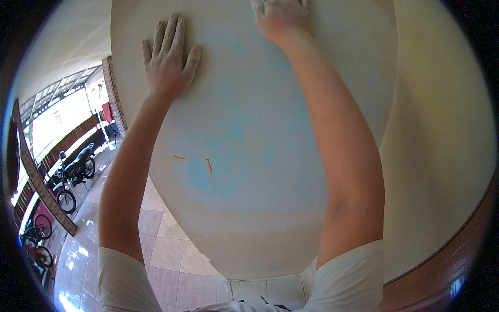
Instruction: Sanding a wall to prepare it for painting.
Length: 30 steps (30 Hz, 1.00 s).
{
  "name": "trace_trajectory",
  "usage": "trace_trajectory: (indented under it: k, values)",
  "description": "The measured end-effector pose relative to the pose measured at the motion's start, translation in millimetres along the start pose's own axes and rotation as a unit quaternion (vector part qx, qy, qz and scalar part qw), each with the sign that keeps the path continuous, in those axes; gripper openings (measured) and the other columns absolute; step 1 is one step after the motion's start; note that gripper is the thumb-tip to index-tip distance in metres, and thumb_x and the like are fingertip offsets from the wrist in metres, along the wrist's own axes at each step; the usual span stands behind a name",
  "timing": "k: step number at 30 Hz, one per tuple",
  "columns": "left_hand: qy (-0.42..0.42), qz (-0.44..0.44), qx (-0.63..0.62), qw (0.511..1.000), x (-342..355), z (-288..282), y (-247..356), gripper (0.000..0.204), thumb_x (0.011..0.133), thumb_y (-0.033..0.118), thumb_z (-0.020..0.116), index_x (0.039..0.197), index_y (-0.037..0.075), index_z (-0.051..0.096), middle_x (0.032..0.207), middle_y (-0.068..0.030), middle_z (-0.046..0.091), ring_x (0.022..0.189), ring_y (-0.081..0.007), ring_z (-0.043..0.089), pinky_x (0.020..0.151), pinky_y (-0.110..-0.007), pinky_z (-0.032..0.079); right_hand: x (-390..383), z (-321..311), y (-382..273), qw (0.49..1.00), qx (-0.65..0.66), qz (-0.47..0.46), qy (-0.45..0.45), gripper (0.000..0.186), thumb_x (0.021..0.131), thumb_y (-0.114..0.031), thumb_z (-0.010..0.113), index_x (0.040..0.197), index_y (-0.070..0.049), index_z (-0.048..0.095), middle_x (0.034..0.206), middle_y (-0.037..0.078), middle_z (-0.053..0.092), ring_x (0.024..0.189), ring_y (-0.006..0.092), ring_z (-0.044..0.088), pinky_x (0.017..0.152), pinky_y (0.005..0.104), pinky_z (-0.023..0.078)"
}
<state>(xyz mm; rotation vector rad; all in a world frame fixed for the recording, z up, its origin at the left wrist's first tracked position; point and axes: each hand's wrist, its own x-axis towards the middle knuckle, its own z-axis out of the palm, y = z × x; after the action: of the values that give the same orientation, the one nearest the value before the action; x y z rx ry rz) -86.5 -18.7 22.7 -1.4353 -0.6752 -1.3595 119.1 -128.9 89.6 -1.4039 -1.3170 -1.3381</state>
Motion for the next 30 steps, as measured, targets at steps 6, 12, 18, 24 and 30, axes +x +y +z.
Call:
trace_trajectory:
  k: [6, 12, 18, 24, 30]
  values:
    - [-0.012, 0.016, 0.007, 1.000, -7, -8, -17, 0.065, 0.095, 0.046, 0.046, 0.151, 0.017, 0.035, 0.158, -0.0029, 0.031, 0.146, -0.0283, 0.026, 0.116, -0.058, 0.016, -8, -14, -11, 0.945, -0.003, -0.270, -0.185, 0.053, 0.105, -0.036, 0.024, 0.153, -0.014, 0.026, 0.161, 0.004, 0.021, 0.149, 0.0255, 0.016, 0.123, 0.0467, 0.007]
    - [-0.027, 0.017, 0.016, 0.999, -10, -7, -13, 0.066, 0.094, 0.046, 0.047, 0.152, 0.017, 0.034, 0.159, -0.0023, 0.030, 0.147, -0.0278, 0.025, 0.117, -0.058, 0.016, -6, 23, -13, 0.995, -0.038, -0.086, -0.016, 0.052, 0.105, -0.037, 0.025, 0.153, -0.018, 0.027, 0.161, 0.002, 0.020, 0.149, 0.0266, 0.017, 0.123, 0.0470, 0.006]
    - [-0.026, 0.008, 0.006, 1.000, -7, -7, 1, 0.067, 0.094, 0.046, 0.047, 0.152, 0.017, 0.033, 0.159, -0.0021, 0.029, 0.147, -0.0275, 0.025, 0.117, -0.058, 0.016, -9, 53, 59, 0.974, -0.049, -0.204, 0.088, 0.044, 0.098, -0.041, 0.046, 0.121, -0.007, 0.064, 0.137, 0.013, 0.056, 0.127, 0.0320, 0.049, 0.108, 0.0487, 0.034]
    - [-0.021, 0.010, 0.013, 1.000, -9, -8, -9, 0.066, 0.094, 0.046, 0.047, 0.152, 0.017, 0.033, 0.159, -0.0026, 0.029, 0.147, -0.0284, 0.024, 0.117, -0.058, 0.015, -24, 70, 21, 0.973, -0.085, -0.175, 0.123, 0.039, 0.098, -0.037, 0.047, 0.131, -0.019, 0.059, 0.143, 0.009, 0.051, 0.132, 0.0305, 0.045, 0.113, 0.0477, 0.029]
    - [-0.017, 0.014, 0.012, 1.000, -11, -5, -7, 0.066, 0.094, 0.046, 0.047, 0.152, 0.018, 0.033, 0.159, -0.0029, 0.029, 0.147, -0.0287, 0.025, 0.117, -0.058, 0.015, 5, 6, 24, 0.998, 0.048, 0.000, -0.027, 0.051, 0.106, -0.037, 0.026, 0.154, -0.021, 0.027, 0.162, 0.002, 0.017, 0.149, 0.0269, 0.016, 0.123, 0.0466, 0.005]
